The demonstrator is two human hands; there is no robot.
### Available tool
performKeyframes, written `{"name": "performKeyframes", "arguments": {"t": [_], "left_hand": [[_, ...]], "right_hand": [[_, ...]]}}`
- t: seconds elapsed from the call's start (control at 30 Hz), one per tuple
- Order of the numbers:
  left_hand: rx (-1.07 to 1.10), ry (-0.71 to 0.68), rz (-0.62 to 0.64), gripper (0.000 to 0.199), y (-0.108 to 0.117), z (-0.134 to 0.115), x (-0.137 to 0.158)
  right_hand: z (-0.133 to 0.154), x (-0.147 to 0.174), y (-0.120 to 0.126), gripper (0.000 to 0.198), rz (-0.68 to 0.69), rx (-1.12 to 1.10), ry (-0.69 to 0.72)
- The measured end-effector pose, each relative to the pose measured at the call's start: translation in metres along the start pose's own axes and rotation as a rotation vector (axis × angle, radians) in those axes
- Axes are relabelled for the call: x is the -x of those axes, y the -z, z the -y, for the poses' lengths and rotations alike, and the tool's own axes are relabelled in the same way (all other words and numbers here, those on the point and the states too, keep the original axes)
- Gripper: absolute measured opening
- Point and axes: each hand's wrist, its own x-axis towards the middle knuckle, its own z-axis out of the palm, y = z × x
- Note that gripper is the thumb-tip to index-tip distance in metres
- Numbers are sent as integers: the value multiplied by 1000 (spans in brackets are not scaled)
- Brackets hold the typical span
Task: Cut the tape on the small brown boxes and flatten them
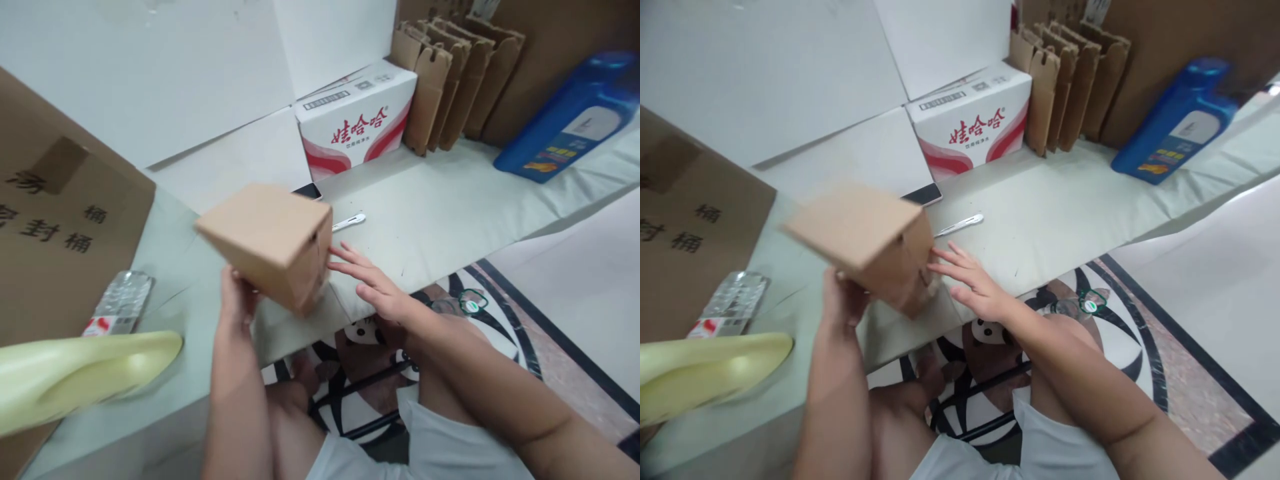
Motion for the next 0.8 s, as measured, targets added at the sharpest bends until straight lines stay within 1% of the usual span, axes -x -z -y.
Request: {"name": "performKeyframes", "arguments": {"t": [0.03, 0.07, 0.1, 0.13, 0.23, 0.3, 0.37, 0.4, 0.43, 0.47, 0.5, 0.53, 0.57, 0.6, 0.63, 0.67, 0.7, 0.73, 0.8], "left_hand": [[-26, 124, 127, 66, -8, 3, 4], [-41, 189, 255, 76, -17, 6, 8], [-51, 229, 371, 82, -24, 9, 12], [-61, 253, 438, 84, -30, 11, 15], [-97, 313, 527, 80, -38, 12, 24], [-162, 388, 638, 80, -37, 9, 27], [-286, 436, 752, 79, -32, 7, 25], [-357, 401, 762, 74, -31, 6, 23], [-411, 307, 702, 67, -29, 5, 20], [-436, 162, 570, 59, -28, 5, 17], [-428, -18, 388, 52, -28, 4, 15], [-392, -208, 194, 49, -29, 2, 14], [-343, -385, 30, 49, -31, 1, 15], [-302, -539, -73, 48, -34, -1, 17], [-290, -665, -98, 47, -37, -3, 20], [-313, -765, -55, 45, -40, -5, 23], [-362, -838, 20, 42, -44, -6, 26], [-419, -884, 89, 40, -47, -6, 28], [-506, -918, 152, 40, -51, -4, 29]], "right_hand": [[1, 1, 0, 64, -3, 52, 30], [1, 2, 0, 64, -18, 86, 48], [1, 3, 0, 65, -53, 101, 55], [-1, 3, -1, 64, -108, 102, 54], [-8, 4, -2, 60, -304, 71, 43], [-12, 3, 1, 56, -394, 35, 42], [-14, 2, 5, 53, -425, 3, 39], [-14, 2, 7, 51, -412, -8, 31], [-13, 1, 8, 50, -382, -14, 25], [-12, 1, 8, 50, -339, -16, 18], [-11, 1, 8, 49, -290, -14, 10], [-9, 0, 6, 48, -246, -9, 2], [-7, 0, 4, 46, -215, -6, -3], [-6, 0, 3, 44, -200, -5, -4], [-5, 0, 1, 42, -194, -7, -5], [-5, 0, 0, 42, -188, -13, -6], [-7, -1, 1, 45, -179, -27, -4], [-10, -3, 3, 50, -173, -50, -6], [-22, -10, 12, 62, -206, -66, -36]]}}
